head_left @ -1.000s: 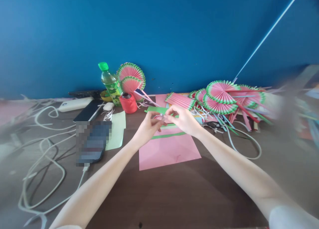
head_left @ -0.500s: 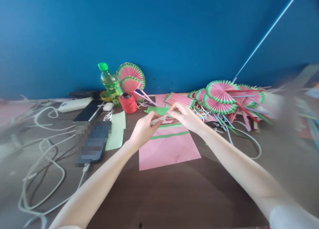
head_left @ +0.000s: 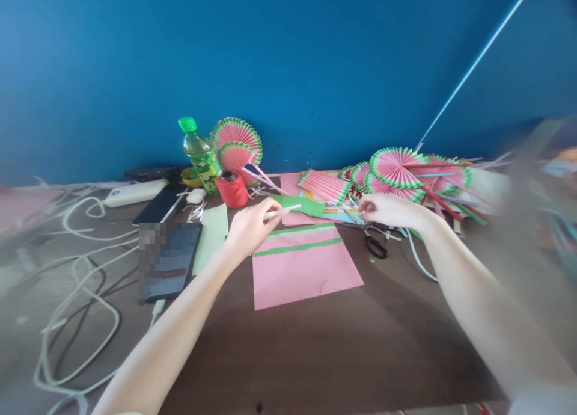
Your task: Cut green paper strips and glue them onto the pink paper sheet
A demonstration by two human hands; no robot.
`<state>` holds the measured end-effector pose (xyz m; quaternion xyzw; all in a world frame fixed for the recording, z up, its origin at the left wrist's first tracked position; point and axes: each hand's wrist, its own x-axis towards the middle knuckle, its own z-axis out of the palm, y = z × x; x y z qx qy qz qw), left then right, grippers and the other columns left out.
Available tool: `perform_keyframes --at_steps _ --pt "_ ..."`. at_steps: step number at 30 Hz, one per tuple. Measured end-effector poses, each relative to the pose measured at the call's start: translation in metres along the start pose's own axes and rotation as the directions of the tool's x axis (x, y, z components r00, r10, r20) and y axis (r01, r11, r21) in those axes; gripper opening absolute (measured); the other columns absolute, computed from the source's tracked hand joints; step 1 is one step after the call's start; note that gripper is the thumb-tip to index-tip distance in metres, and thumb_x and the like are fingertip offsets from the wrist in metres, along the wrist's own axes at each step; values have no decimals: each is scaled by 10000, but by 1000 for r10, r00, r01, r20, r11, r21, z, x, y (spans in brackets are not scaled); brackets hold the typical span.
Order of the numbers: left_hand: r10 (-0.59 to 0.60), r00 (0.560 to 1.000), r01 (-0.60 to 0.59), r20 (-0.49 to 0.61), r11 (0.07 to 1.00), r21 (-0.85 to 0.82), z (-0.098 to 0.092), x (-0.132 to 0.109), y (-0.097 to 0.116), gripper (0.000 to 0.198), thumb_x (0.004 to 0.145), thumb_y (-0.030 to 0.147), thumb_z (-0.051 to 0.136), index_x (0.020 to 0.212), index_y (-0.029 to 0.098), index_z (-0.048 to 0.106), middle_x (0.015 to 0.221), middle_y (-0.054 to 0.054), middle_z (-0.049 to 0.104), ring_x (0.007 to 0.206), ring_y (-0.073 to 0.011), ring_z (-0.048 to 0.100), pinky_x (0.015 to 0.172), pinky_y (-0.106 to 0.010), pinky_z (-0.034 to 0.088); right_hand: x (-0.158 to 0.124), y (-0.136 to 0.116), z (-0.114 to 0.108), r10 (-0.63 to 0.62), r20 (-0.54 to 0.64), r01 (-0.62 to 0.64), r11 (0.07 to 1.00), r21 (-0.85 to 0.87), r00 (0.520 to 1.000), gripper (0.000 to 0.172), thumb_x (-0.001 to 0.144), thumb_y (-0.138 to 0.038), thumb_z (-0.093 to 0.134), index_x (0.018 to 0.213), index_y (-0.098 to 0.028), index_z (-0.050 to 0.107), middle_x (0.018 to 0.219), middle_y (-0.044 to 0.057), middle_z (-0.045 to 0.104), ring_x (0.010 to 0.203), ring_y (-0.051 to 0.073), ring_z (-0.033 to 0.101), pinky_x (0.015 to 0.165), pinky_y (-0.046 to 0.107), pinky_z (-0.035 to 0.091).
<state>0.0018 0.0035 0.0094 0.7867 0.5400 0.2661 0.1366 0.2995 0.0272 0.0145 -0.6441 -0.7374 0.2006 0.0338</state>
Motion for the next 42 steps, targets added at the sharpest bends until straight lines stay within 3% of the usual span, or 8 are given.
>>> perform_keyframes --at_steps 6,10,16,23,29,32,35,42 --pt "-2 1000 1 25 999 42 -4 2 -2 168 805 372 499 844 228 575 680 19 647 619 -146 590 574 -222 347 -19 24 23 38 85 -16 969 -247 996 429 643 -369 585 1017 -173 508 1035 132 573 955 266 568 756 328 453" --pt "-4 999 1 51 999 53 -4 2 -2 163 808 363 489 848 227 570 686 25 653 615 -135 589 569 -215 355 -24 25 35 42 55 -23 950 -311 998 404 661 -292 523 1043 -171 475 1061 136 556 1003 279 545 801 344 430" --pt "4 998 -7 68 998 55 -4 1 -2 156 811 356 485 852 227 564 708 28 667 623 -132 601 575 -217 366 -25 31 46 -23 -26 16 968 -251 999 334 661 -218 476 994 -191 486 1032 115 575 955 257 574 776 332 430" --pt "8 997 -11 80 999 40 -2 2 -6 160 808 360 488 847 224 563 736 18 676 638 -139 608 590 -224 388 -27 42 46 -48 -75 32 980 -195 996 400 666 -262 492 1056 -181 528 988 103 579 894 243 577 751 311 432" --pt "26 996 -28 86 999 21 -2 3 -7 166 806 361 488 850 221 567 784 9 680 645 -141 613 586 -225 401 -30 37 44 -68 -104 49 985 -168 992 467 676 -296 517 1123 -167 538 1088 125 543 949 245 554 826 321 415" --pt "18 996 -21 83 999 33 -3 3 -7 182 809 375 484 852 220 569 784 1 684 663 -149 618 587 -225 401 -34 31 33 -27 -29 21 983 -184 999 388 661 -424 561 963 -183 598 944 97 578 885 255 557 732 317 432" --pt "1 997 -4 75 999 38 -6 3 -6 171 811 371 485 860 230 569 807 8 690 713 -154 627 606 -221 402 -36 28 15 9 143 10 992 -129 990 450 626 -587 573 850 -197 598 811 54 594 725 222 564 597 291 408" --pt "56 997 -56 62 998 0 -13 1 -1 200 819 393 471 877 244 593 866 31 683 764 -138 629 681 -211 417 -34 -3 -25 -252 373 145 946 291 893 454 662 -555 601 966 -219 595 775 24 602 700 169 552 606 267 411"
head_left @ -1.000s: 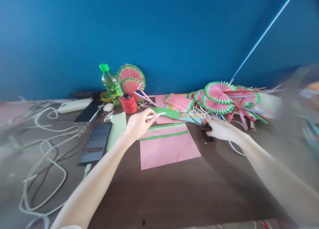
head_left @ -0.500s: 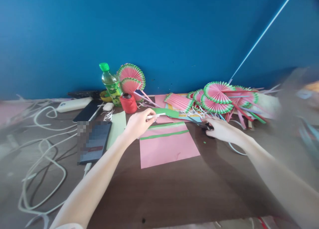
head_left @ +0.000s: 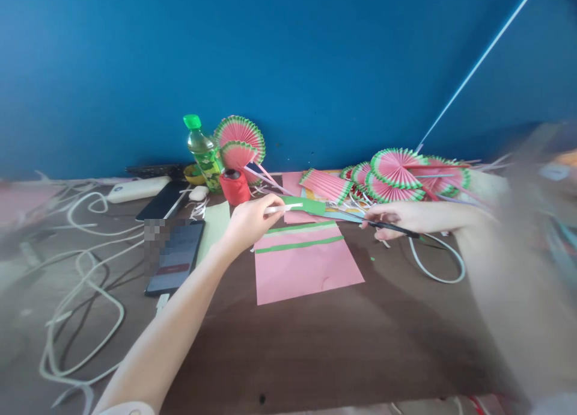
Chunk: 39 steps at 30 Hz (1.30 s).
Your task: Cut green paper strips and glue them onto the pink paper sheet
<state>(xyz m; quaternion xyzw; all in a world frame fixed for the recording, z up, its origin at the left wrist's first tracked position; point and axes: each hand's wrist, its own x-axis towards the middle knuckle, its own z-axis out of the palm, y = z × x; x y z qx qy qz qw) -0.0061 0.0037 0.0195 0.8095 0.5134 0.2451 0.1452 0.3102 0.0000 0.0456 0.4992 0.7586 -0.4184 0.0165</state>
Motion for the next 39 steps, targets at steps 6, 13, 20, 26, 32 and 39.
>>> perform_keyframes --at_steps 6,13,20,26,32,39 --pt "54 998 -53 16 998 -43 -4 -3 5 296 818 474 450 905 236 603 801 19 682 732 -136 623 695 -200 430 25 -28 -1 -123 108 122 992 20 986 446 652 -499 620 990 -208 623 883 36 606 669 132 521 544 239 378" --pt "96 994 -96 46 995 -2 -4 -3 4 269 804 429 492 942 238 621 857 4 685 744 -136 620 687 -202 435 42 -39 7 -204 89 201 979 42 975 323 687 -389 606 956 -213 643 806 24 615 713 147 525 580 238 374" --pt "108 993 -110 54 993 39 2 -2 2 246 793 394 520 958 248 630 832 8 688 705 -131 614 668 -213 433 47 -34 10 -222 40 220 974 55 974 345 636 -396 662 946 -244 663 846 17 642 696 149 536 549 233 366" --pt "119 991 -121 53 992 44 3 -3 5 252 799 399 523 964 245 634 905 9 691 765 -137 622 710 -223 431 46 -35 9 -202 37 199 978 65 979 364 606 -376 683 947 -246 672 793 3 636 679 141 531 558 232 368" --pt "125 990 -128 58 991 40 5 -3 4 238 798 384 531 958 245 637 900 8 693 755 -132 624 707 -221 435 50 -32 10 -212 54 208 975 83 976 321 615 -279 643 931 -234 668 783 0 609 726 146 524 569 224 369" --pt "117 992 -118 57 993 14 4 -3 5 247 797 389 527 962 243 638 924 -8 694 785 -147 631 740 -238 450 49 -33 11 -218 46 212 971 107 975 306 628 -236 585 923 -224 665 760 5 615 697 145 541 558 226 375"
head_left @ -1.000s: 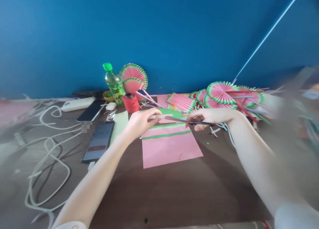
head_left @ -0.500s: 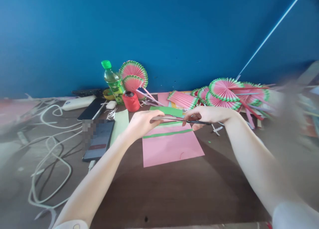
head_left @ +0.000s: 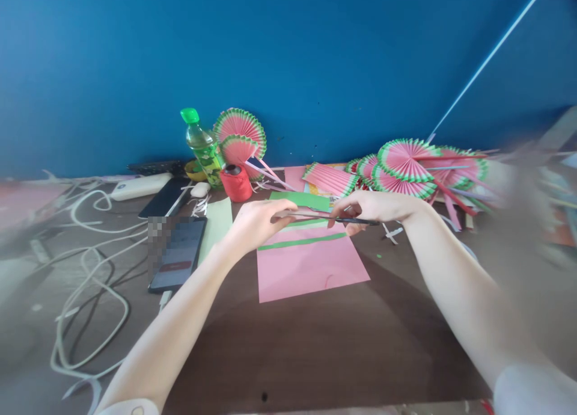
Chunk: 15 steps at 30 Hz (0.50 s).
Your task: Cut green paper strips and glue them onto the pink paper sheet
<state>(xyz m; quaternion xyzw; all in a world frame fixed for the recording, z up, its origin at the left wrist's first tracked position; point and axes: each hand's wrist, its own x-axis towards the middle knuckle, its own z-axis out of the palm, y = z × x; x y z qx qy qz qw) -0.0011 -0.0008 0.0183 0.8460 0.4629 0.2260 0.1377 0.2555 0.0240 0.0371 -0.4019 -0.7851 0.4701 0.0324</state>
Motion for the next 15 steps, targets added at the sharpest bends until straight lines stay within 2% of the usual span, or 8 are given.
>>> perform_keyframes --at_steps 3,9,15 --pt "-4 1000 4 -2 1000 -11 0 0 0 251 795 393 527 962 242 638 932 -11 693 792 -151 634 749 -242 454 0 0 -1 4 24 -4 1000 2 1000 311 656 -282 586 950 -219 664 668 -4 595 624 135 530 549 234 371" --pt "6 1000 -6 5 1000 2 0 0 -1 247 795 387 531 964 241 635 912 -9 694 781 -147 632 742 -237 450 0 1 -1 -1 25 1 1000 -2 1000 303 666 -298 595 949 -220 666 599 -21 556 600 127 509 536 233 354" --pt "-2 1000 2 8 1000 11 1 0 -1 251 797 396 525 960 241 638 889 -8 694 770 -146 629 719 -234 447 -1 -1 0 2 18 -3 1000 26 1000 298 660 -264 585 942 -216 667 660 1 581 627 131 517 504 224 337"
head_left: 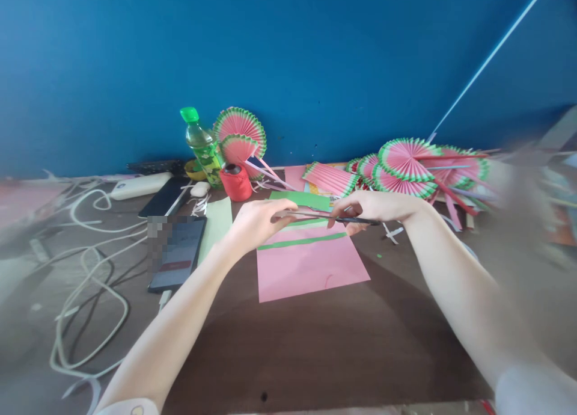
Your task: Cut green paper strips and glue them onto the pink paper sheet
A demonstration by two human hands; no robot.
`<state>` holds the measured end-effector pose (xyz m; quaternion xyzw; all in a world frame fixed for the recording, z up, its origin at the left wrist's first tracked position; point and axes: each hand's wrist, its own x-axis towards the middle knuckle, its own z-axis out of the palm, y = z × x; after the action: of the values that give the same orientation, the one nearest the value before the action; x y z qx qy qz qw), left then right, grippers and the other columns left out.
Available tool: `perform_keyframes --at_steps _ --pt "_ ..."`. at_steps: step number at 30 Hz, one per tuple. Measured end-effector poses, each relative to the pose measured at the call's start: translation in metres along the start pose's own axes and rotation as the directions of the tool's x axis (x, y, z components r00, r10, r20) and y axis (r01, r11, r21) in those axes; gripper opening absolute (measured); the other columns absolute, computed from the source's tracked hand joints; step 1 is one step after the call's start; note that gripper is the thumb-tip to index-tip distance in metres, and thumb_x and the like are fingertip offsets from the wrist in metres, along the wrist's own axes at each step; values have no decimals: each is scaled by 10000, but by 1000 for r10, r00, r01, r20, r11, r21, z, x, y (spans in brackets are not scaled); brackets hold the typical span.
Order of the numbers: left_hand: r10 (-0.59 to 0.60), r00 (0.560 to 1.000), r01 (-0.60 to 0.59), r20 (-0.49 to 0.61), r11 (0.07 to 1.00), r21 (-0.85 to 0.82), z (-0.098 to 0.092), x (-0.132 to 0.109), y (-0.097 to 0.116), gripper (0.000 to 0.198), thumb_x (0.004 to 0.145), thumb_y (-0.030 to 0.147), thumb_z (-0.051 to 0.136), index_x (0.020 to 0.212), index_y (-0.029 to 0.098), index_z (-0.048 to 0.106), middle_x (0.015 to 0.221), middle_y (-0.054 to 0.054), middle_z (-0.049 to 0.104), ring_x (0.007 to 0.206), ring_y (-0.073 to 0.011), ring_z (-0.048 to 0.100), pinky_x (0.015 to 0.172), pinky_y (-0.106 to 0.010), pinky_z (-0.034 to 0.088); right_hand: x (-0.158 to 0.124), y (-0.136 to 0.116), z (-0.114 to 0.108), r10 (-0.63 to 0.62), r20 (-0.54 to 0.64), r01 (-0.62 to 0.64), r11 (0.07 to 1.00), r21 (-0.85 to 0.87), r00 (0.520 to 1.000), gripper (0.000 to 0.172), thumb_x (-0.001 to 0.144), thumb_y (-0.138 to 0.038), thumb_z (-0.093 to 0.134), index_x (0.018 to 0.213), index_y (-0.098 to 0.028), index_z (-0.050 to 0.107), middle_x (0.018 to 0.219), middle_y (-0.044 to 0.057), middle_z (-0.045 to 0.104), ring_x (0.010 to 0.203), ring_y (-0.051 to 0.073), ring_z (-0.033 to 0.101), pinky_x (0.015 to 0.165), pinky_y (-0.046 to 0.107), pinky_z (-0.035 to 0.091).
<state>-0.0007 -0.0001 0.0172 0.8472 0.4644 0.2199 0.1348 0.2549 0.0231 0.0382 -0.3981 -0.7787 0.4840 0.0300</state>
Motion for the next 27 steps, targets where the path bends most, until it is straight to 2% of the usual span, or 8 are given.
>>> perform_keyframes --at_steps 3,10,14,18,22,27 --pt "2 1000 -2 -1 1000 10 0 0 0 243 799 388 524 956 242 639 885 -4 695 755 -141 624 703 -229 440 1 2 0 -12 -8 12 1000 -24 1000 322 637 -309 629 946 -224 668 703 1 586 634 122 498 506 218 327" --pt "5 1000 -3 -23 998 57 0 -1 2 220 794 379 538 936 252 647 833 21 695 685 -122 607 671 -215 422 2 4 2 -16 -15 15 1000 -27 1000 344 638 -391 647 936 -222 668 571 -35 504 544 99 429 540 237 322" --pt "28 999 -25 -39 997 74 1 -1 1 222 800 377 536 946 252 647 881 18 702 733 -129 625 683 -211 424 2 3 2 -24 -10 24 999 -31 1000 327 640 -387 660 913 -207 667 494 -62 424 497 85 378 545 240 311" --pt "78 996 -72 -48 990 120 3 0 -1 227 812 385 521 949 253 645 922 12 703 785 -135 636 699 -209 426 3 6 0 -40 2 40 998 -41 999 309 651 -396 658 902 -216 668 480 -69 408 482 81 354 546 240 309" --pt "123 990 -110 -63 979 174 4 -1 -2 227 824 383 507 945 250 645 923 4 704 799 -136 640 685 -205 422 3 8 0 -40 1 40 998 -46 999 326 654 -418 651 912 -220 676 563 -38 503 533 93 399 550 235 313" --pt "174 981 -154 -89 969 194 5 -1 -3 235 828 390 500 925 237 650 895 1 707 774 -137 641 656 -207 417 3 8 -1 -69 -11 68 995 -76 998 397 626 -462 668 938 -217 685 842 24 610 752 155 500 645 261 356"
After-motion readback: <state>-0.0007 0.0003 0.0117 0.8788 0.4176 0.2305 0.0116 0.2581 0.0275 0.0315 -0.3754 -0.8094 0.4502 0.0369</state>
